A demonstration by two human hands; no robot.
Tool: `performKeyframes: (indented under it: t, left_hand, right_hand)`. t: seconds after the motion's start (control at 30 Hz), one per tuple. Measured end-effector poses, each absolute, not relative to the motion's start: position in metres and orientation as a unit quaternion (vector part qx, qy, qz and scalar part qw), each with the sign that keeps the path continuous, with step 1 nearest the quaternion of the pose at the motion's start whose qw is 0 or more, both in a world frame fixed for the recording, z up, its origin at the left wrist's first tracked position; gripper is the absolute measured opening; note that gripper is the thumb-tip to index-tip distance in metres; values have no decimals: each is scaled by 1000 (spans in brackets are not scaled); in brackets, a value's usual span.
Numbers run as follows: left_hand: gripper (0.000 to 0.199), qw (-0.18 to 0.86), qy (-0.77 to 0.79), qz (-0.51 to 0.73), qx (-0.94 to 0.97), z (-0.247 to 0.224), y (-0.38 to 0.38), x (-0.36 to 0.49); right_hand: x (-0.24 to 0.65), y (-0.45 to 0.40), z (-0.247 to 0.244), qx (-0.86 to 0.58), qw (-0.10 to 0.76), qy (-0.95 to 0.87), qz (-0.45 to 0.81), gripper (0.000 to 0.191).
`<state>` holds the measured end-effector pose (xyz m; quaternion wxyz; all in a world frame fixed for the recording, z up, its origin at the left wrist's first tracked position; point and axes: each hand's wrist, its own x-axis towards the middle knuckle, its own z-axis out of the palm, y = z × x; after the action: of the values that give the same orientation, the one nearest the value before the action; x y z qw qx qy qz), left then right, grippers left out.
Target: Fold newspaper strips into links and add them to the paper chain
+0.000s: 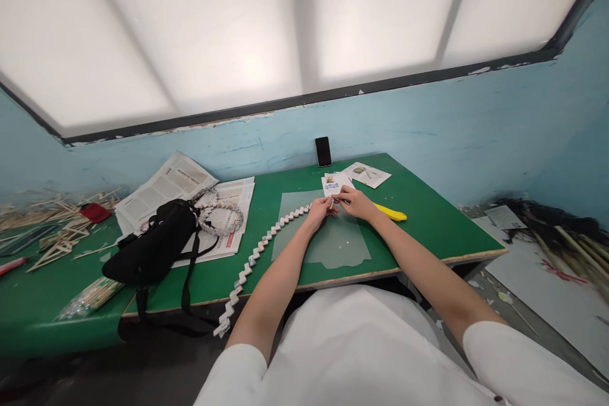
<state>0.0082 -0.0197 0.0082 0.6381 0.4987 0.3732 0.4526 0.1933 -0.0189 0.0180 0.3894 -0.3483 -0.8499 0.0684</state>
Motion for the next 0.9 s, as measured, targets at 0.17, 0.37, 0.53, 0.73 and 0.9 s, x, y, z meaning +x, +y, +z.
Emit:
performKeyframes:
  t: [0.17, 0.37, 0.53, 0.73, 0.9]
  left_hand:
    - [34, 622, 382, 451, 514, 7, -19, 9]
    - [36, 594, 385, 436, 556, 10, -21, 9]
    - [37, 575, 375, 427, 588, 7, -20, 11]
    - [38, 574, 360, 420, 604, 1, -15, 12]
    - [34, 571, 363, 414, 609, 2, -15, 12]
  right_hand:
    - [190, -22, 21, -353, 409, -837, 89, 31]
    - [184, -19, 21, -395, 472, -767, 181, 24]
    - [183, -14, 19, -414, 452, -735, 290, 36]
    - [183, -16, 25, -418, 469, -710, 318, 48]
    - [183, -15, 24, -409, 473, -705, 335, 46]
